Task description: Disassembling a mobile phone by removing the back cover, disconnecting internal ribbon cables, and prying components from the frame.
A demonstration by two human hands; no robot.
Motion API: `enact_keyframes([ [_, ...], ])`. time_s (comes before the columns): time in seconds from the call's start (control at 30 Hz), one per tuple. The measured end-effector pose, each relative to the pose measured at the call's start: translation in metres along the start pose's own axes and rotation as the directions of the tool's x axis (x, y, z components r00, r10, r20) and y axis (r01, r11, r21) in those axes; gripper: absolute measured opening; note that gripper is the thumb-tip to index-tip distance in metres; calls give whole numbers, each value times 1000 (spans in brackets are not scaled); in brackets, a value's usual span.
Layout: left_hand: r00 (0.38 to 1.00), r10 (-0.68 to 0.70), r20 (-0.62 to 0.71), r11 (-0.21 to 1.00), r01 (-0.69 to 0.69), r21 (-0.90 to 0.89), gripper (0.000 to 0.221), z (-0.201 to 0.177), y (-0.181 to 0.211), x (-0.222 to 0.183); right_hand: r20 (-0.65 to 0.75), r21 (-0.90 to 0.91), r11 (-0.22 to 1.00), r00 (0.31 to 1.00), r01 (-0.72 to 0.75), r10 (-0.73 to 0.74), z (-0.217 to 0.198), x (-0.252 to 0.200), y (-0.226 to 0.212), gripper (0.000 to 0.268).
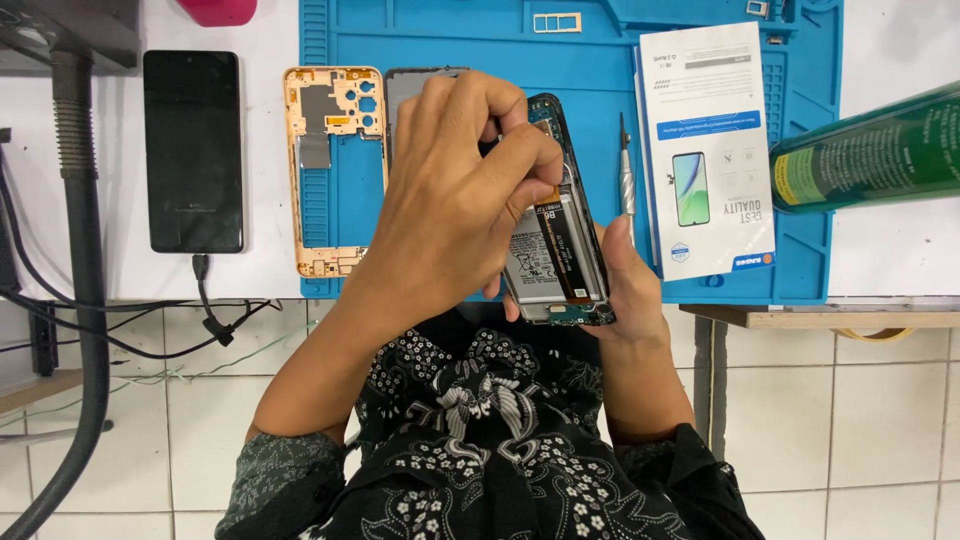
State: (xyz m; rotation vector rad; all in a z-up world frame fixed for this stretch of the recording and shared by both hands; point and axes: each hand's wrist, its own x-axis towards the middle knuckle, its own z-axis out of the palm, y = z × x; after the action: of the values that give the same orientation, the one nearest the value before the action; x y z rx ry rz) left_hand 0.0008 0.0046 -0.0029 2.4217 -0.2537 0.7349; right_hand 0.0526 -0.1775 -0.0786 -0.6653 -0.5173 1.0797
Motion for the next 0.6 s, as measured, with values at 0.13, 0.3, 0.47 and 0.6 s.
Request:
enact_keyframes([
  [0.13,1000,21,-17,1000,-21,-19,26,0,0,1,6,73,997,1000,7,-7,1,-2,-3,81],
  [0.3,997,79,-9,992,-80,-97,17,-1,-3,-2,31,146,989,999,-15,10,1,0,-4,87],
  [0.47,999,29,18,971,-24,-236,39,-3,-1,-5,-90,183,983,996,4,13,-2,-2,-3,86],
  [0.6,993,-55,102,956,82,-281,35,-2,-3,-7,-149,242,969,989,55,-19,-5,-3,-1,81],
])
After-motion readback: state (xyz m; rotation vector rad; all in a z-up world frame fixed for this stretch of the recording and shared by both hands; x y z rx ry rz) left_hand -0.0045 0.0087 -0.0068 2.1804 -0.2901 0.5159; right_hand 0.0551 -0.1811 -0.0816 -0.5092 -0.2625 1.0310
